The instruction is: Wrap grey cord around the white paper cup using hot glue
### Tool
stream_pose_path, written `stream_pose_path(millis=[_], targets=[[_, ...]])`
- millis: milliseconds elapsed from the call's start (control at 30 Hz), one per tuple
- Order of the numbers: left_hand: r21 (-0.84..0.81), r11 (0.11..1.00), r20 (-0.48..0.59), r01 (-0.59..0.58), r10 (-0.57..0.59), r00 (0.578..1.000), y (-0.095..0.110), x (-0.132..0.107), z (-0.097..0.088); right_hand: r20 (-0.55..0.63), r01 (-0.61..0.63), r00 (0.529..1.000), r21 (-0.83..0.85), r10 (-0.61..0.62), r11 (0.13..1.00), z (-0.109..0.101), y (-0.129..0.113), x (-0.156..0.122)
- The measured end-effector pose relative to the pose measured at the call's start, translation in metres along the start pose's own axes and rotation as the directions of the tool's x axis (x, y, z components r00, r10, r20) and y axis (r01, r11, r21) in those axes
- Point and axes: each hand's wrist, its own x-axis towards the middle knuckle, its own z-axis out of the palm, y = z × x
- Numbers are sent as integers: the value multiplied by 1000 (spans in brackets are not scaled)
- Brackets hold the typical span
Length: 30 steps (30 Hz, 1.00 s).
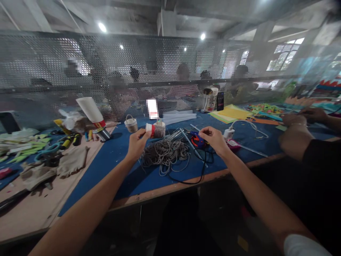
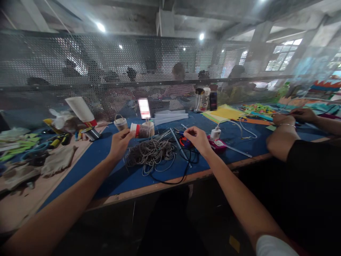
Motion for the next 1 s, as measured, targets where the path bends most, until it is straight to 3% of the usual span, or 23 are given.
stream_pose_path(millis=[133,267,367,433,600,700,800,1000], targets=[[-12,1000,7,12,-12,1000,-2,0,0,141,0,990,135,-19,991,14,-20,-10],[-12,1000,3,21,-21,1000,-4,1,0,298,76,950,64,-92,995,25,-34,-20],[-20,1000,1,21,-21,1000,-4,1,0,293,226,933,-28,-208,974,30,-33,-23],[-32,999,0,6,-6,1000,-3,1,0,259,257,942,-153,-212,954,31,-28,-22],[-45,999,6,-1,2,1000,0,1,0,67,137,990,-534,-120,834,18,-13,-12],[-54,999,10,0,0,1000,1,0,0,15,-3,1000,-787,24,617,6,-10,-5],[-56,998,6,-5,6,1000,1,1,-1,0,-91,981,-882,194,462,-2,-9,0],[-45,998,2,-31,32,999,-3,1,0,24,-145,934,-887,356,439,0,-4,7]])
